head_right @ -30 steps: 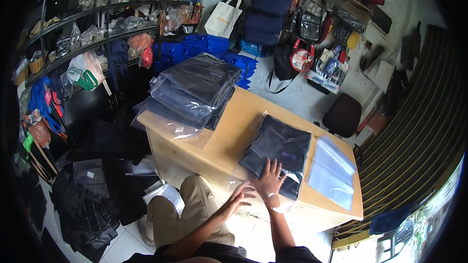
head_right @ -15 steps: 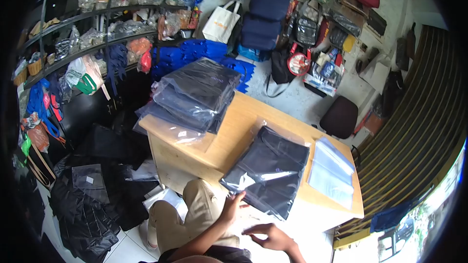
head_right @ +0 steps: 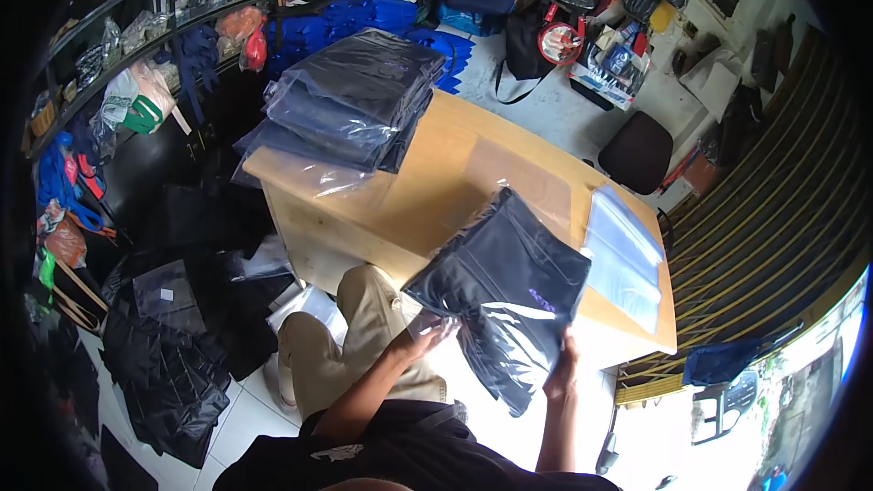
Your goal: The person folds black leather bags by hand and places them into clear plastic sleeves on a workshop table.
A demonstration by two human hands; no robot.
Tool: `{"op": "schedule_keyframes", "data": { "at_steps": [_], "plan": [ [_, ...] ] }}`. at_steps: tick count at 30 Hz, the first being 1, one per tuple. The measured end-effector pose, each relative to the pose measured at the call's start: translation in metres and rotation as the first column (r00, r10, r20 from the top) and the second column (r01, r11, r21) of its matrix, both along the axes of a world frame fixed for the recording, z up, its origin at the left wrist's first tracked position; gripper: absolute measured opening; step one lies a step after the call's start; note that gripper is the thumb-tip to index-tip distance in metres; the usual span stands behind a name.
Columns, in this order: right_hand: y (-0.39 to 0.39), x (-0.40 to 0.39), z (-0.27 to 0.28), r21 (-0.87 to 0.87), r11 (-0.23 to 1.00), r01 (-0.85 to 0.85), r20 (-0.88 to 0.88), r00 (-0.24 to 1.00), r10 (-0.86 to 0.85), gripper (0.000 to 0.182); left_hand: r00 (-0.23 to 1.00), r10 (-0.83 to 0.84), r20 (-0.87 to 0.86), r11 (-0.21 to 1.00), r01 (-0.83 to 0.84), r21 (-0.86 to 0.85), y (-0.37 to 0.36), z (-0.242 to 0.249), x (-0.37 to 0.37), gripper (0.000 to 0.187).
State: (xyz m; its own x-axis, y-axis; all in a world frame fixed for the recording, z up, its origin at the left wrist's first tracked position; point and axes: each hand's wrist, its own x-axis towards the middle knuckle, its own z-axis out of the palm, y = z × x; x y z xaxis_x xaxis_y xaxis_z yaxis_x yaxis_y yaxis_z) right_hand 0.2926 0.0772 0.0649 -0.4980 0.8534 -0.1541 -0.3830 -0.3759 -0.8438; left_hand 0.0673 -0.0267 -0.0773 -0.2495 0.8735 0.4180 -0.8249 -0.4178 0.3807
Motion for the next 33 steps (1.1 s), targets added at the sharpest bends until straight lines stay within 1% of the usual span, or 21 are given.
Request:
{"op": "schedule_keyframes", "data": {
  "at_steps": [2,3,4,5,6,8,9,10,11,12,14,16,18,20,22,24,28,30,31,32,33],
  "plan": [
    [0.001,-0.011,0.017,-0.167,0.985,-0.054,-0.037,0.998,0.048,0.041,0.950,0.095,-0.296,0.989,-0.125,-0.082,-0.010,0.004,-0.002,0.024],
    [0.005,-0.010,0.019,-0.088,0.994,-0.065,-0.054,0.997,0.060,0.037,0.889,0.134,-0.438,0.975,-0.197,-0.102,-0.009,0.006,-0.005,0.021],
    [0.011,-0.010,0.022,-0.005,0.997,-0.077,-0.071,0.995,0.076,0.033,0.886,0.149,-0.438,0.973,-0.210,-0.093,-0.006,0.010,-0.009,0.021],
    [0.013,-0.021,0.035,0.159,0.983,-0.091,-0.091,0.990,0.106,0.026,0.882,0.239,-0.407,0.970,-0.198,0.142,-0.002,0.014,-0.016,0.026],
    [0.044,-0.024,0.033,0.349,0.937,0.018,0.124,0.990,-0.065,0.020,0.879,0.315,-0.358,0.914,-0.179,0.365,0.001,0.020,-0.021,0.033],
    [0.086,-0.058,0.043,0.227,0.974,-0.013,-0.003,1.000,0.014,0.012,0.880,0.419,-0.223,0.665,-0.130,0.736,0.007,0.029,-0.031,0.048],
    [0.106,-0.087,0.066,0.491,0.865,0.104,-0.018,0.994,-0.110,0.014,0.975,0.196,-0.105,0.934,-0.153,0.322,-0.025,0.112,-0.013,0.087],
    [0.124,-0.121,0.091,0.712,0.672,0.203,-0.069,0.973,-0.220,0.016,0.975,0.128,-0.179,0.953,-0.071,0.295,-0.021,0.110,-0.021,0.108],
    [0.098,-0.166,0.139,0.499,0.843,0.202,-0.239,0.967,-0.090,0.020,0.962,0.163,-0.219,0.955,-0.098,0.281,-0.025,0.118,-0.023,0.107],
    [0.080,-0.201,0.180,0.460,0.878,0.133,-0.301,0.953,0.013,0.024,0.945,0.200,-0.259,0.954,-0.128,0.270,-0.029,0.125,-0.023,0.106],
    [0.100,-0.278,0.223,0.526,0.850,0.012,-0.274,0.949,0.156,0.026,0.945,0.172,-0.278,0.966,-0.107,0.234,-0.029,0.125,-0.027,0.100],
    [0.130,-0.350,0.244,0.582,0.781,-0.227,-0.074,0.942,0.329,0.030,0.930,0.189,-0.315,0.975,-0.139,0.173,-0.032,0.127,-0.029,0.093],
    [0.178,-0.443,0.222,0.606,0.772,-0.195,-0.032,0.963,0.268,0.032,0.915,0.223,-0.337,0.974,-0.199,0.104,-0.034,0.126,-0.031,0.087],
    [0.169,-0.488,0.196,0.351,0.858,-0.375,-0.005,0.915,0.403,0.034,0.879,0.281,-0.386,0.959,-0.276,0.069,-0.038,0.124,-0.034,0.079],
    [0.211,-0.556,0.134,0.298,0.865,-0.404,0.052,0.912,0.408,0.034,0.872,0.300,-0.388,0.952,-0.299,0.063,-0.047,0.128,-0.038,0.077],
    [0.197,-0.572,0.106,0.297,0.894,-0.336,0.208,0.936,0.283,0.034,0.807,0.310,-0.502,0.937,-0.349,0.018,-0.057,0.136,-0.045,0.073],
    [0.167,-0.584,0.091,0.142,0.981,-0.133,0.156,0.981,0.111,0.032,0.790,0.372,-0.488,0.909,-0.415,0.020,-0.063,0.131,-0.052,0.068],
    [0.168,-0.580,0.092,0.237,0.970,-0.047,0.171,0.985,0.006,0.021,0.795,0.413,-0.444,0.893,-0.448,0.029,-0.064,0.129,-0.054,0.063],
    [0.192,-0.588,0.073,0.498,0.864,-0.080,0.024,0.997,0.079,0.025,0.796,0.411,-0.445,0.890,-0.456,0.005,-0.064,0.128,-0.054,0.060],
    [0.200,-0.584,0.069,0.540,0.835,-0.109,0.144,0.989,0.035,0.035,0.798,0.423,-0.429,0.882,-0.471,-0.006,-0.063,0.127,-0.054,0.060],
    [0.192,-0.574,0.065,0.660,0.751,0.006,0.048,0.998,-0.051,0.044,0.771,0.408,-0.489,0.886,-0.463,0.009,-0.061,0.126,-0.056,0.057]
  ]
}}
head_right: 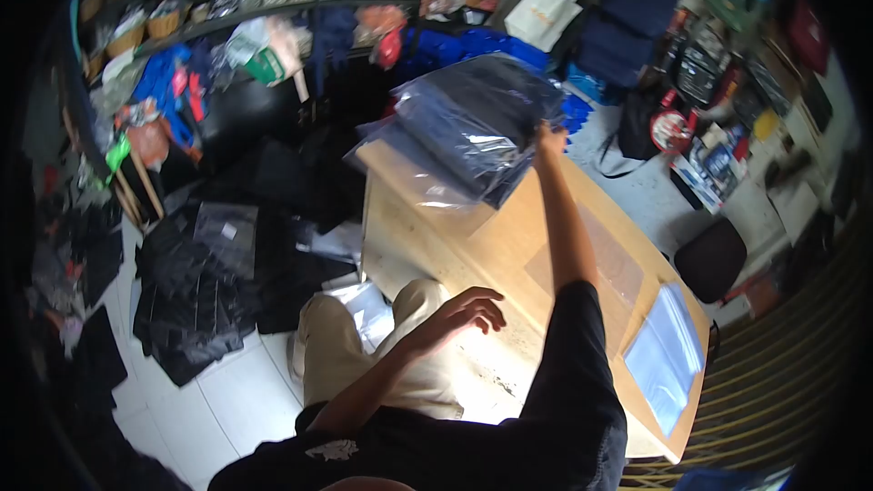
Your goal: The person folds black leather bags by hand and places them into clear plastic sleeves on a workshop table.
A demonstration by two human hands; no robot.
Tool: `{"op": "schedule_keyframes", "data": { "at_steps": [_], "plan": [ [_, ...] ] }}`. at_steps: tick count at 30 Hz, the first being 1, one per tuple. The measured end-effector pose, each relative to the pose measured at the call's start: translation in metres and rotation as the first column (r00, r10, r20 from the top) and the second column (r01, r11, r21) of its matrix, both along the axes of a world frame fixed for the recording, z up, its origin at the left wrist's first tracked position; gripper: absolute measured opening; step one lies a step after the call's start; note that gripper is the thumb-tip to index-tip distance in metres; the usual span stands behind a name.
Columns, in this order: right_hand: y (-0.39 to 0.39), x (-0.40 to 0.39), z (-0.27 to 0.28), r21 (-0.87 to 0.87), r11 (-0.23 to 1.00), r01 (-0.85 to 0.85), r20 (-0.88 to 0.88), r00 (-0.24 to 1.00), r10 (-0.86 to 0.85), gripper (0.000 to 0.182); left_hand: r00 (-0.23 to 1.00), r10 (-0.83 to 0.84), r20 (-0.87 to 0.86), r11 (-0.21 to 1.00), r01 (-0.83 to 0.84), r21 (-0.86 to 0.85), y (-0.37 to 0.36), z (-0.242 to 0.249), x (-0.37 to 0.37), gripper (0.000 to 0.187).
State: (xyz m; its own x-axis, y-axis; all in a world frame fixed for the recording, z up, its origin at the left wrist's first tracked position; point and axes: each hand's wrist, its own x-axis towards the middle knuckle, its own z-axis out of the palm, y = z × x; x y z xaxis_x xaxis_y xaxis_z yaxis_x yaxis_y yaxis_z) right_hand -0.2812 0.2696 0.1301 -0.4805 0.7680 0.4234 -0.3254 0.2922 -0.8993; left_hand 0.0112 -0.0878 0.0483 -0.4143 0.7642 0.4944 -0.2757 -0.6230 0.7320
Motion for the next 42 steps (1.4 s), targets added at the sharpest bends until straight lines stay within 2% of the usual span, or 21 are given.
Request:
{"op": "schedule_keyframes", "data": {
  "at_steps": [1,2,4,7,9,12,13,14,15,17,18,19,20,21,22,24,26,28,32,38,42],
  "plan": [
    [0.025,-0.009,-0.020,0.103,0.987,0.120,0.082,0.988,-0.128,0.047,0.998,-0.001,-0.058,1.000,-0.001,-0.018,0.001,-0.001,-0.001,0.055],
    [0.021,0.013,-0.027,0.158,0.985,0.067,0.113,0.990,-0.086,0.048,0.996,0.001,-0.088,0.999,-0.005,-0.045,0.000,-0.001,-0.003,0.052],
    [-0.050,0.086,-0.013,-0.070,0.993,-0.093,0.108,0.989,0.100,0.046,0.990,0.010,-0.138,0.998,-0.019,-0.064,-0.003,-0.003,-0.011,0.045],
    [-0.113,0.169,-0.031,-0.031,0.966,-0.256,0.236,0.937,0.256,0.038,0.991,0.088,-0.097,0.981,-0.103,-0.166,-0.012,-0.017,-0.030,0.034],
    [-0.153,0.212,-0.041,0.158,0.901,-0.404,0.523,0.808,0.271,0.040,0.966,0.243,-0.092,0.964,-0.251,-0.089,-0.014,-0.050,-0.053,0.031],
    [-0.201,0.254,-0.052,0.386,0.666,-0.638,0.694,0.677,0.246,0.052,0.892,0.413,-0.182,0.820,-0.452,-0.351,-0.079,-0.082,-0.089,0.028],
    [-0.222,0.260,-0.044,0.649,0.276,-0.709,0.753,0.650,-0.098,0.060,0.891,0.407,-0.201,0.761,-0.453,-0.464,-0.101,-0.105,-0.104,0.031],
    [-0.232,0.261,-0.042,0.657,-0.212,-0.723,0.614,0.677,-0.406,0.069,0.866,0.450,-0.216,0.703,-0.493,-0.512,-0.126,-0.133,-0.116,0.033],
    [-0.232,0.258,-0.048,0.641,-0.222,-0.735,0.626,0.668,-0.403,0.069,0.800,0.548,-0.243,0.606,-0.581,-0.544,-0.147,-0.174,-0.127,0.035],
    [-0.226,0.255,-0.061,0.692,0.010,-0.722,0.685,0.652,-0.325,0.082,0.793,0.549,-0.265,0.392,-0.524,-0.756,-0.205,-0.249,-0.150,0.032],
    [-0.215,0.252,-0.068,0.700,0.093,-0.708,0.714,0.693,-0.099,0.089,0.596,0.554,-0.582,0.236,-0.782,-0.576,-0.235,-0.294,-0.162,0.028],
    [-0.211,0.252,-0.069,0.683,0.083,-0.725,0.730,0.676,-0.101,0.089,0.608,0.784,-0.129,0.328,-0.581,-0.745,-0.259,-0.274,-0.163,0.023],
    [-0.209,0.252,-0.068,0.706,0.127,-0.697,0.709,0.695,-0.124,0.093,0.527,0.818,0.230,0.539,-0.563,-0.627,-0.282,-0.305,-0.173,0.021],
    [-0.209,0.251,-0.066,0.725,0.168,-0.668,0.688,0.709,-0.152,0.096,0.300,0.892,0.337,0.445,-0.464,-0.766,-0.292,-0.317,-0.185,0.021],
    [-0.214,0.250,-0.065,0.642,0.384,-0.663,0.740,0.668,-0.083,0.096,0.192,0.950,0.247,0.310,-0.482,-0.819,-0.301,-0.351,-0.194,0.021],
    [-0.216,0.250,-0.069,0.457,0.668,-0.587,0.771,0.636,0.031,0.098,0.188,0.965,0.180,0.239,-0.364,-0.900,-0.320,-0.432,-0.203,0.024],
    [-0.208,0.250,-0.070,0.520,0.585,-0.622,0.784,0.620,-0.038,0.095,0.197,0.974,0.110,0.158,-0.249,-0.955,-0.319,-0.502,-0.201,0.028],
    [-0.204,0.245,-0.071,0.575,0.494,-0.652,0.778,0.622,-0.085,0.092,0.169,0.944,0.284,0.275,0.075,-0.959,-0.310,-0.551,-0.196,0.031],
    [-0.195,0.243,-0.069,0.591,0.405,-0.698,0.798,0.577,-0.171,0.091,0.013,0.934,0.358,0.353,0.131,-0.926,-0.288,-0.603,-0.201,0.036],
    [-0.200,0.239,-0.067,0.571,0.398,-0.718,0.820,0.527,-0.224,0.093,0.013,0.917,0.399,0.399,-0.022,-0.917,-0.287,-0.616,-0.248,0.044],
    [-0.199,0.238,-0.067,0.560,0.409,-0.720,0.827,0.514,-0.227,0.094,-0.344,0.820,0.457,0.370,-0.291,-0.882,-0.286,-0.635,-0.292,0.041]
  ]
}}
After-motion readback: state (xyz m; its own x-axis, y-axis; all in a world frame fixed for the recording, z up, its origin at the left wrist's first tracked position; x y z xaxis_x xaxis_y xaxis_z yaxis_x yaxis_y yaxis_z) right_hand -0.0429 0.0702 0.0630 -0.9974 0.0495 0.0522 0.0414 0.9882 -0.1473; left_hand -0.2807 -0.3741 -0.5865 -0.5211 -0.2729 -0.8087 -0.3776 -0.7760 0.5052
